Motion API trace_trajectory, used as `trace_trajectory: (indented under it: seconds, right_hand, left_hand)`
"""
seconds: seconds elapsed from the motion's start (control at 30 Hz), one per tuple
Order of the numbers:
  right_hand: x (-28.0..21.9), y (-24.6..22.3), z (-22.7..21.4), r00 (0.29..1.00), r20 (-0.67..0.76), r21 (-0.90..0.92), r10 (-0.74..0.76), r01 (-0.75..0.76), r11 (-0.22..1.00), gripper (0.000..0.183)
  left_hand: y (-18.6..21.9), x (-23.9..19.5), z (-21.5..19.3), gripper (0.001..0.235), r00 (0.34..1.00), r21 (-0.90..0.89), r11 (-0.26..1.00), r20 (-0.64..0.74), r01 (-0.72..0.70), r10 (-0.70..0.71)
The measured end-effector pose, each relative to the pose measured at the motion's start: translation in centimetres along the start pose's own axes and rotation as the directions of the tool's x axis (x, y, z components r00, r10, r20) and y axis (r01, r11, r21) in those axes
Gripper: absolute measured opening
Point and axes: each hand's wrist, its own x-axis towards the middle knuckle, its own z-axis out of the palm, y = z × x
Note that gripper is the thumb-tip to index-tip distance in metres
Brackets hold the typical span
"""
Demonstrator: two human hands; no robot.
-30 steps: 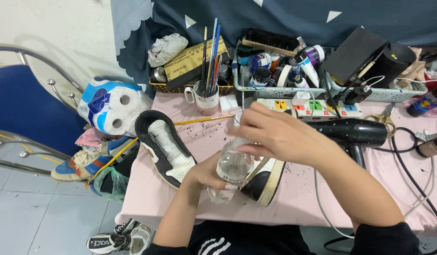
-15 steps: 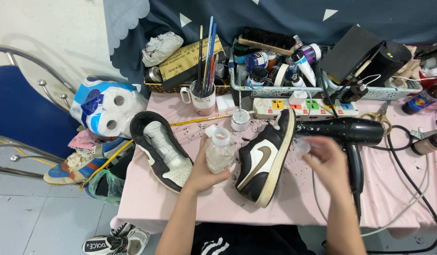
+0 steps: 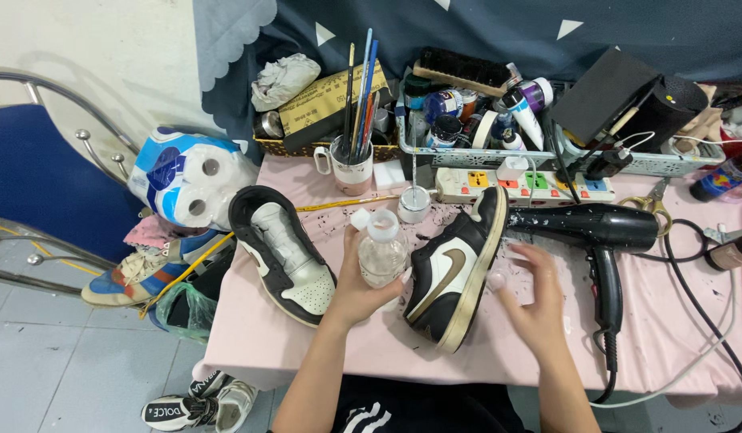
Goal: The person cleans a black and white sneaker by applying liquid from a bottle onto a cotton pad and wiping the shoe's upper and sole. They then use a hairdryer to dry the shoe and finish by scrubbing the sole with a brush.
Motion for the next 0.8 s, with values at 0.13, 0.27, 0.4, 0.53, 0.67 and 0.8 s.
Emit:
trace_trajectory:
  seconds: [0.13, 0.27, 0.4, 0.53, 0.67, 0.8]
  right_hand:
    - [1.1, -4.8, 3.4, 0.956, 0.293, 0.172, -0.016, -0.037, 0.984, 0.093]
    - [1.5, -6.5, 7.4, 0.862, 0.506, 0.313, 0.042, -0.229, 0.922, 0.115]
    - [-0.1, -6.2, 10.0, 0.833, 0.539, 0.411, 0.127, -0.391, 0.823, 0.102]
    - [-0.4, -5.3, 9.4, 0.824, 0.540, 0.467, 0.175, -0.466, 0.752, 0.101]
    - [1.7, -5.7, 5.7, 0.860, 0.461, 0.363, 0.218, -0.407, 0.839, 0.092]
    - [5.4, -7.2, 2.2, 0.888, 0.459, 0.233, -0.023, -0.096, 0.968, 0.091]
  left_hand:
    - [2.9, -0.3, 1.1, 0.099, 0.999, -0.248, 0.967, 0.033, 0.049, -0.043]
    - [5.6, -0.5, 1.3, 0.090, 0.991, -0.249, 0.963, 0.060, -0.105, 0.124]
    - [6.0, -0.6, 0.0, 0.050, 0.987, -0.328, 0.938, 0.071, -0.111, 0.142]
    - [4.3, 0.3, -0.3, 0.027, 0.985, -0.229, 0.965, -0.142, -0.128, 0.097]
    - [3.3, 0.7, -1.0, 0.036, 0.987, -0.466, 0.883, -0.158, -0.053, -0.025]
    - [3.8, -0.1, -1.7, 0.061, 0.993, -0.559, 0.822, 0.034, 0.112, -0.112]
